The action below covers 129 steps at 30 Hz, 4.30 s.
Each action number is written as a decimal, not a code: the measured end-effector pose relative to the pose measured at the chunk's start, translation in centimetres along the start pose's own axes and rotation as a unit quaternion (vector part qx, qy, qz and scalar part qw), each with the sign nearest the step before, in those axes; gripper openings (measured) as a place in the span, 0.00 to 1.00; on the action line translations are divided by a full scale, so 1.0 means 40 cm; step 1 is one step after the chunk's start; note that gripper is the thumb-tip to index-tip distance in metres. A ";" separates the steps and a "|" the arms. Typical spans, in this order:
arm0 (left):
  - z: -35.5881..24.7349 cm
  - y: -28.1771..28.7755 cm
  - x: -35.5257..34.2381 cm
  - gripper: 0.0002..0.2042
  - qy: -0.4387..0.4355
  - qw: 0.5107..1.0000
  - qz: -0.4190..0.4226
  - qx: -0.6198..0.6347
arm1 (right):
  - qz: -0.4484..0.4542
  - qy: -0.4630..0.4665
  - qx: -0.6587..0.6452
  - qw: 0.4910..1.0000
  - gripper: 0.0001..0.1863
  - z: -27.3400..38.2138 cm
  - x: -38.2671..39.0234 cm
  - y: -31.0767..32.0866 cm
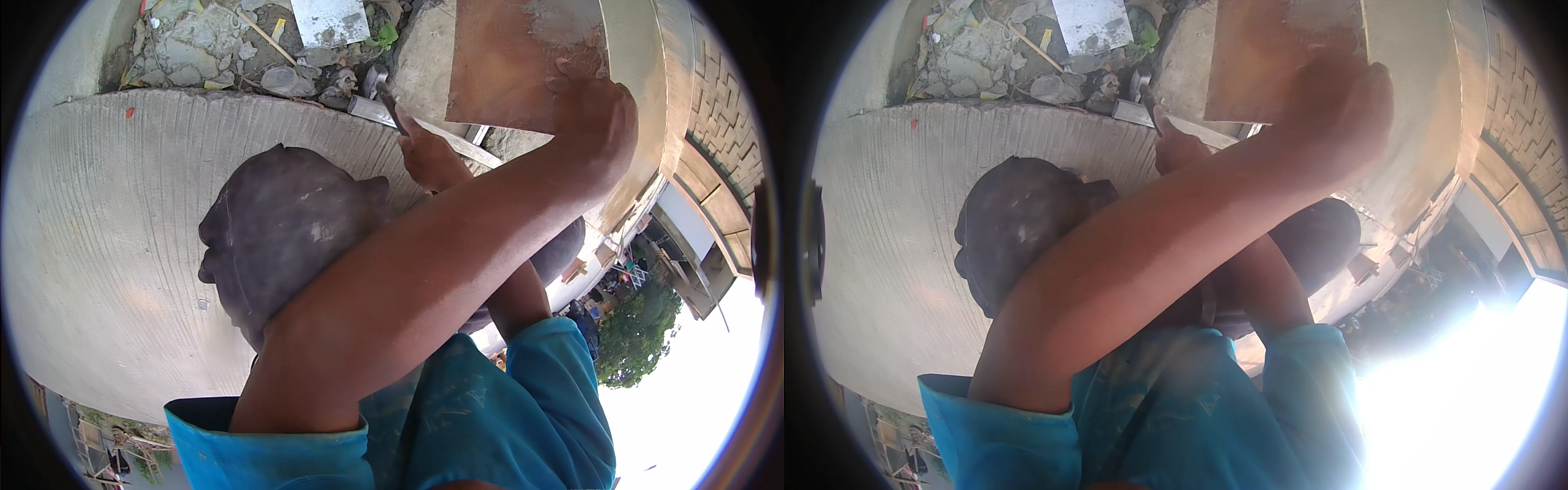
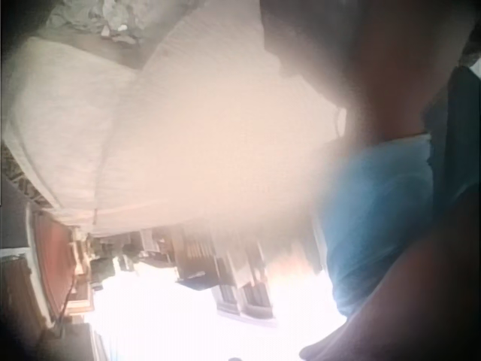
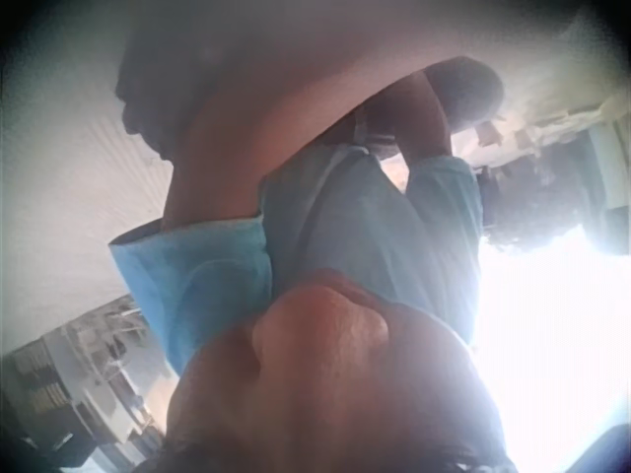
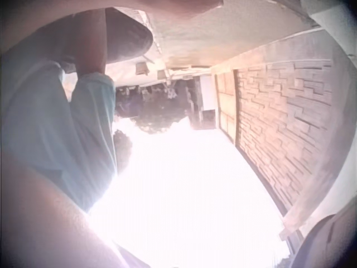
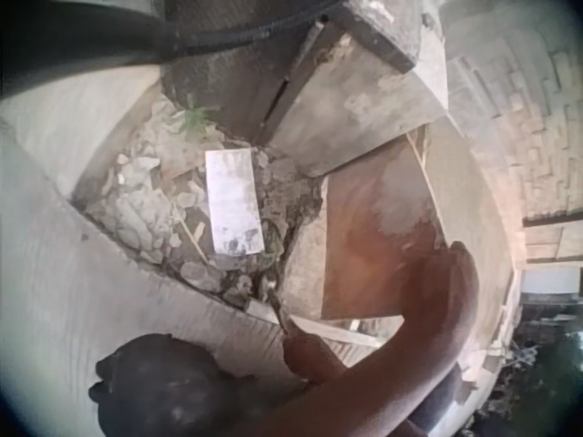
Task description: The person walks across a concrete rooftop and kneels to repair a damaged section. Using a hammer and a wooden board, they repeatedly strike and scrape the concrete edge to remove loose material and shape the surface.
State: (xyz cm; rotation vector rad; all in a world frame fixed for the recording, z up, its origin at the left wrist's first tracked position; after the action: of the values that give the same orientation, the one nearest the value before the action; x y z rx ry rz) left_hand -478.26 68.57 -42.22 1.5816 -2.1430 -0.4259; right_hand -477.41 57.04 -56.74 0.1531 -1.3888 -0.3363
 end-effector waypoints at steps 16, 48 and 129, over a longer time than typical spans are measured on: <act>-0.011 -0.029 -0.011 0.06 -0.065 0.995 0.040 -0.059 | 0.058 0.012 -0.150 0.987 0.31 0.056 0.018 0.097; 0.008 0.007 -0.007 0.07 -0.041 0.990 0.053 0.127 | -0.078 0.198 -0.164 0.963 0.31 0.245 -0.005 -0.014; 0.010 -0.029 0.001 0.09 -0.022 0.996 0.075 0.047 | -0.135 0.065 -0.188 0.971 0.34 0.058 -0.154 -0.055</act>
State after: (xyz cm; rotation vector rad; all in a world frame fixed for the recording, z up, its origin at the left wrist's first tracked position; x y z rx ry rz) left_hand -477.54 68.20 -43.13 1.4596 -2.3267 -0.3167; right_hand -480.86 57.16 -62.75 0.0482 -1.1515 -0.7967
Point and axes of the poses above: each hand's wrist, its own x-axis away from the middle knuckle, its own y-axis out of the back of the hand, z = x × y, the point moved 3 cm from there along -x, towards the middle knuckle, and after that the axes turned 15 degrees about z, right-handed, at the moved point
